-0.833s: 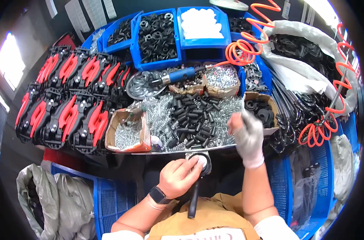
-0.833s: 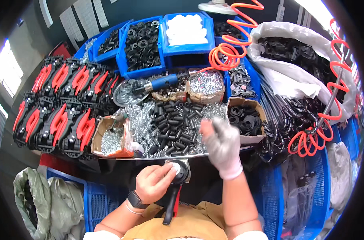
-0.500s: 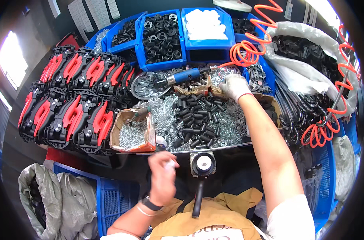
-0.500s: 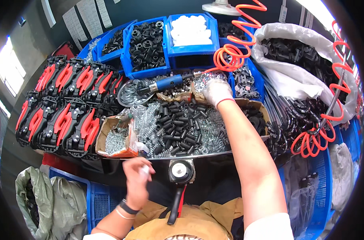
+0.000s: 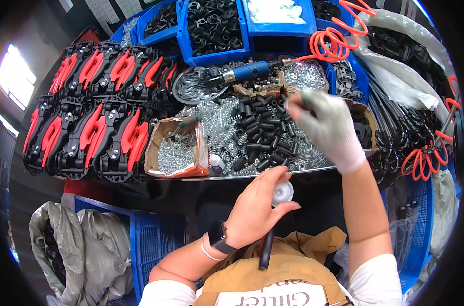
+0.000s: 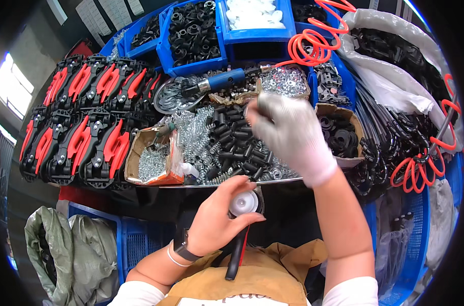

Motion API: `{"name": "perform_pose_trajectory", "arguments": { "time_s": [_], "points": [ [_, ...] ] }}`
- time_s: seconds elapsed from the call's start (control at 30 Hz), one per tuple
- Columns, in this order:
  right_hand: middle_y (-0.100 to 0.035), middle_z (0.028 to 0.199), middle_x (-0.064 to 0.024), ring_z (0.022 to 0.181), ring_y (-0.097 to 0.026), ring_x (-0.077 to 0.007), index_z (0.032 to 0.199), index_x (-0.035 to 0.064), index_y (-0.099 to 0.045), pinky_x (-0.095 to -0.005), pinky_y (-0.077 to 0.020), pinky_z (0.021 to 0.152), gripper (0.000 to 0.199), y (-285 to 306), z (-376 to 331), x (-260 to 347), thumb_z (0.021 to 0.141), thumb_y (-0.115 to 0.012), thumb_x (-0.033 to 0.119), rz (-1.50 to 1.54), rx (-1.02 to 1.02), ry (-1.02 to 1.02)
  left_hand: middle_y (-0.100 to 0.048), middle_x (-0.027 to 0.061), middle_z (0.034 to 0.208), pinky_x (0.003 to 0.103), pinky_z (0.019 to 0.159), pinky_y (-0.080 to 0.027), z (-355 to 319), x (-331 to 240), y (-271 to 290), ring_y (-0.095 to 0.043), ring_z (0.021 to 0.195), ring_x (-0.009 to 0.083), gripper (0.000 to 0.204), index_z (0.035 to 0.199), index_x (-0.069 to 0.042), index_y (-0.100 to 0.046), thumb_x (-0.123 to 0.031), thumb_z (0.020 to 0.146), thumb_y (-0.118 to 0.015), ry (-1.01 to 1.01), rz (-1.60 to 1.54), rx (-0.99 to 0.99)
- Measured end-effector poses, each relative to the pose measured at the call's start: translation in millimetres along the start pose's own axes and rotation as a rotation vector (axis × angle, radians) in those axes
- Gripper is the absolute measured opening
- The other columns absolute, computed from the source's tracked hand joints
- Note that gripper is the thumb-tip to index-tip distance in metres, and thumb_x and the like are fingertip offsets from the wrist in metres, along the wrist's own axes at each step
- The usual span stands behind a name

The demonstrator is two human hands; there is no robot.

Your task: The person assembles mechanical clamp components by applying grease from a dispenser to the parts, then securing them with screws, washers, and plastic components using an electric driver on an industrial workbench.

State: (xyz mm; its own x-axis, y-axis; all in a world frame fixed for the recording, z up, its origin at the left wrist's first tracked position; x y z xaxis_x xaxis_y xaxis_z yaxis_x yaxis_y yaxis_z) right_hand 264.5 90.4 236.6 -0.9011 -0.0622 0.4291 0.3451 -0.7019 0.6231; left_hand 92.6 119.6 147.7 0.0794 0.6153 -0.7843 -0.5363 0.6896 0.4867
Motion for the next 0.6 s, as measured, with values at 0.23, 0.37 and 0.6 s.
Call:
{"name": "perform_pose_trajectory", "arguments": {
  "time_s": [0.23,0.37,0.6],
  "points": [
    [-0.067,0.102,-0.0093,0.086,-0.067,-0.0271,0.103,0.0048,-0.066,-0.0366,-0.0564,0.071,0.033,-5.7,-99.6,47.4,0.072,-0.076,0.006,0.020,0.192,0.318,-0.054,0.0204,0.140,0.040,0.111,-0.038,-11.8,24.2,-17.4,-0.056,0.128,0.0295,0.099,0.155,-0.005,-0.018,-0.009,0.079,-0.082,0.128,-0.310,0.045],
    [-0.064,0.106,-0.0108,0.089,-0.065,-0.0280,0.101,0.0037,-0.066,-0.0384,-0.0567,0.072,0.033,-20.5,-125.7,74.4,0.070,-0.075,0.010,-0.230,0.152,0.378,-0.052,0.0215,0.140,0.044,0.117,-0.030,-32.9,38.0,-29.5,-0.055,0.128,0.0297,0.098,0.157,-0.006,-0.003,0.000,0.086,-0.070,0.076,-0.471,-0.092],
    [-0.064,0.104,-0.0098,0.091,-0.065,-0.0270,0.103,0.0059,-0.063,-0.0392,-0.0553,0.076,0.044,-11.0,-93.5,71.1,0.068,-0.081,0.025,-0.134,0.226,0.346,-0.054,0.0228,0.136,0.044,0.109,-0.044,-32.3,47.8,-34.6,-0.056,0.126,0.0288,0.105,0.158,-0.012,0.005,0.010,0.084,-0.067,0.088,-0.602,-0.116]
  ]
}}
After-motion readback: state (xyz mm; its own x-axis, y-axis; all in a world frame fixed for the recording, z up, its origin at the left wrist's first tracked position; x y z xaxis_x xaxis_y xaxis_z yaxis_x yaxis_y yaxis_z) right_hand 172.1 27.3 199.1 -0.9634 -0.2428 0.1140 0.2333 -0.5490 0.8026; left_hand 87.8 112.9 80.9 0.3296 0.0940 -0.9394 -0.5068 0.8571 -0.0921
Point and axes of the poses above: each hand's wrist, its own z-axis towards the middle knuckle, its own y-axis out of the back of the hand, x = y × z, the point moved 6 cm from there along z, towards the middle knuckle
